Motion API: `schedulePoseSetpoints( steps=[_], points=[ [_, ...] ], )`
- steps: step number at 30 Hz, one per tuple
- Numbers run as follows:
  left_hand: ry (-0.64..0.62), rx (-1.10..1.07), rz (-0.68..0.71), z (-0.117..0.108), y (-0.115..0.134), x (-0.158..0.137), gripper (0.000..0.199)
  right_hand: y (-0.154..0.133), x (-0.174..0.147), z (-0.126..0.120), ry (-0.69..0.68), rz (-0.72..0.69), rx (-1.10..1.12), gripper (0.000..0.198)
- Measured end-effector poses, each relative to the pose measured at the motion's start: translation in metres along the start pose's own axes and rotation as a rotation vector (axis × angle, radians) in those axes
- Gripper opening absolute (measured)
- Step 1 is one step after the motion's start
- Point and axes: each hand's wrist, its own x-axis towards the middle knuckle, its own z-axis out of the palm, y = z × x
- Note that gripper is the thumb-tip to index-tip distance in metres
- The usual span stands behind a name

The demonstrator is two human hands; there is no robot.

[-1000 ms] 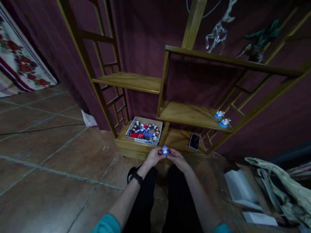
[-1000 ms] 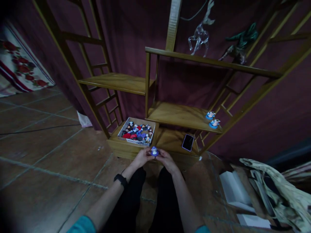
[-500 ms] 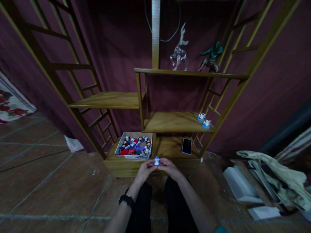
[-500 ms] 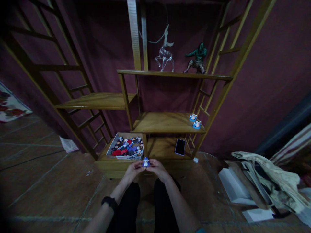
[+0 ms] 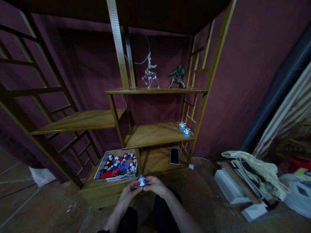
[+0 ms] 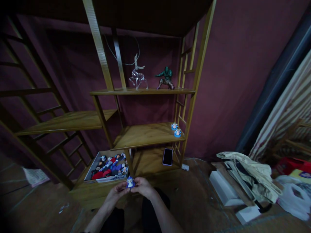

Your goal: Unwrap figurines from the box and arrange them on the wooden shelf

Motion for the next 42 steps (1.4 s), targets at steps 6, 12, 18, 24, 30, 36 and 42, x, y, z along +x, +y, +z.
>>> schedulePoseSetpoints(
  steps=[6, 12, 18, 24, 30, 36, 42],
  points=[
    [-0.036, -0.055, 0.021, 0.006, 0.001, -0.01, 0.042, 0.0, -0.002, -0.004, -0.007, 0.017, -0.005, 0.038],
    [-0.025, -0.062, 0.005, 0.014, 0.004, -0.02, 0.047, -0.002, -0.013, -0.006, -0.038, -0.009, -0.053, 0.034],
    [-0.072, -0.095, 0.022, 0.014, -0.008, -0.025, 0.046, 0.0, -0.021, -0.008, -0.153, -0.009, -0.094, 0.04],
    [-0.041, -0.114, 0.031, 0.004, -0.017, -0.021, 0.045, 0.006, -0.017, -0.002, -0.154, -0.007, -0.107, 0.039],
    [-0.08, -0.102, 0.054, 0.001, -0.014, -0.015, 0.04, -0.004, -0.019, 0.002, -0.153, -0.038, -0.081, 0.037],
    [-0.053, -0.171, 0.058, 0.005, -0.019, -0.008, 0.038, -0.005, -0.017, -0.004, -0.11, -0.054, -0.086, 0.039],
    [-0.068, -0.251, 0.073, 0.007, -0.022, -0.002, 0.04, -0.005, -0.014, -0.005, -0.013, -0.102, -0.095, 0.041]
  ],
)
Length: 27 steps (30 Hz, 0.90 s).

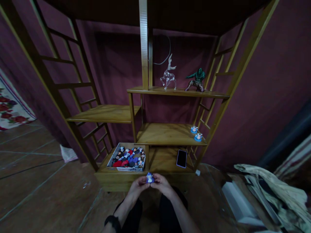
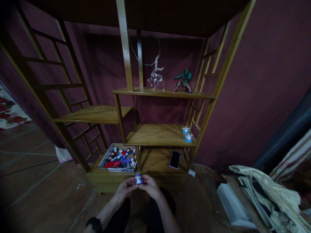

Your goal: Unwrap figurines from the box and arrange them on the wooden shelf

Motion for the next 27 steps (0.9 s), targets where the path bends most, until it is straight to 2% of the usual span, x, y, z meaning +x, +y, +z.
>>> schedulePoseSetpoints(
  steps=[7, 11, 17, 22, 27],
  points=[
    [0.02, -0.111, -0.015, -0.002, -0.002, -0.002, 0.04, 0.009, 0.004, 0.006, 0.117, -0.03, -0.076, 0.044],
    [-0.035, -0.197, -0.046, -0.006, -0.004, -0.003, 0.042, 0.018, 0.007, 0.008, 0.164, -0.056, -0.133, 0.043],
    [-0.003, -0.239, -0.043, -0.013, -0.01, -0.002, 0.043, 0.023, 0.01, 0.008, 0.163, -0.025, -0.199, 0.046],
    [0.098, -0.246, -0.015, -0.016, -0.019, 0.002, 0.042, 0.024, 0.014, 0.009, 0.167, -0.018, -0.17, 0.042],
    [0.129, -0.219, 0.003, -0.015, -0.022, 0.005, 0.043, 0.026, 0.015, 0.008, 0.112, -0.003, -0.121, 0.04]
  ],
)
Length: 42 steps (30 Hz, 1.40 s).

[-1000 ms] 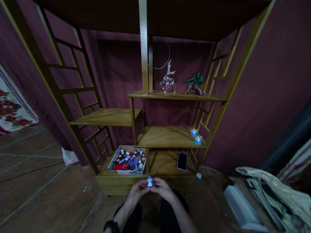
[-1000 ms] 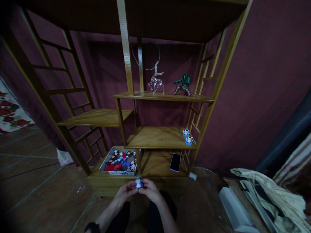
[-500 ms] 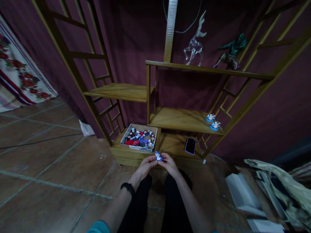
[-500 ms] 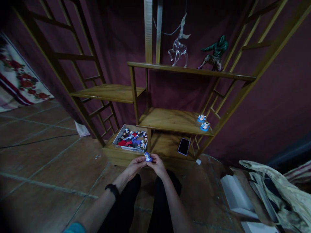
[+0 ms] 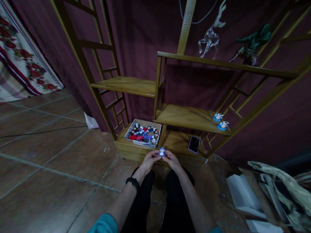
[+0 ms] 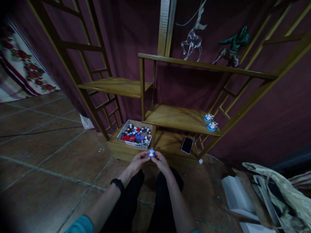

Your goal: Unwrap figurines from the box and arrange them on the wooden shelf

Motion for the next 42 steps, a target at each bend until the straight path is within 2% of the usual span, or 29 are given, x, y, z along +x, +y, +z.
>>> schedulePoseSetpoints(
  steps=[10, 15, 21, 36, 42],
  points=[
    [0.032, 0.147, 0.05, 0.002, -0.001, -0.001, 0.041, -0.01, -0.005, -0.001, -0.052, 0.034, 0.035, 0.039],
    [-0.007, 0.13, 0.052, 0.004, 0.0, -0.002, 0.045, -0.012, -0.005, -0.001, -0.063, 0.084, 0.037, 0.041],
    [-0.025, 0.087, 0.077, 0.005, -0.004, -0.001, 0.051, -0.005, -0.002, 0.003, -0.01, 0.122, 0.051, 0.041],
    [-0.036, 0.145, 0.064, 0.001, -0.008, 0.001, 0.047, -0.011, -0.006, 0.001, -0.052, 0.098, 0.033, 0.032],
    [-0.049, 0.134, 0.09, 0.006, -0.006, 0.0, 0.041, -0.005, -0.005, 0.0, 0.013, 0.095, 0.049, 0.041]
  ],
)
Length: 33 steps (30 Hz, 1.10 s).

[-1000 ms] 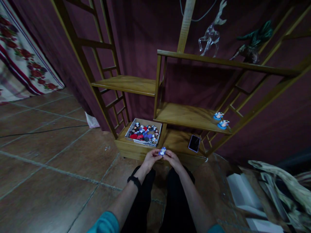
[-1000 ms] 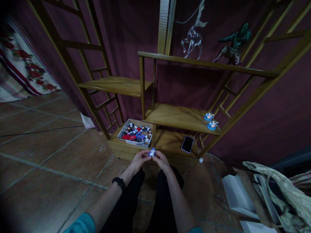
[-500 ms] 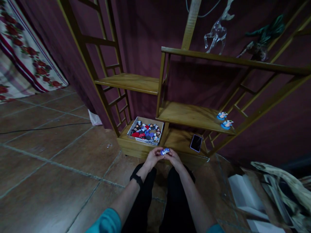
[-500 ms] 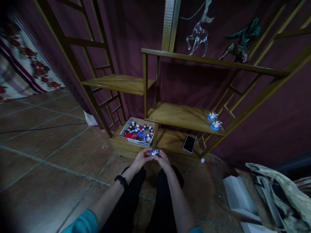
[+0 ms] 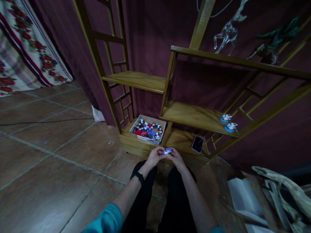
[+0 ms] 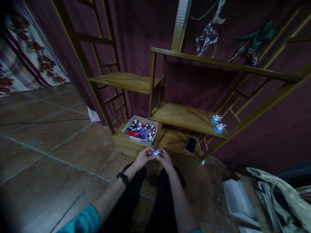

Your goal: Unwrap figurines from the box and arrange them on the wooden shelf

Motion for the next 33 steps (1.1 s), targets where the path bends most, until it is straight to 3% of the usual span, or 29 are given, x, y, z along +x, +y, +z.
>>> schedulePoseSetpoints(
  steps=[20, 26, 33],
  points=[
    [0.038, -0.05, 0.042, -0.003, -0.009, 0.003, 0.044, -0.004, -0.004, -0.002, -0.06, 0.021, -0.03, 0.039],
    [-0.004, 0.018, 0.001, -0.003, -0.006, 0.002, 0.037, -0.007, -0.006, -0.001, -0.042, 0.071, 0.061, 0.04],
    [0.078, 0.056, -0.004, -0.004, 0.003, 0.001, 0.035, -0.002, -0.003, -0.003, -0.013, 0.108, 0.18, 0.038]
  ],
)
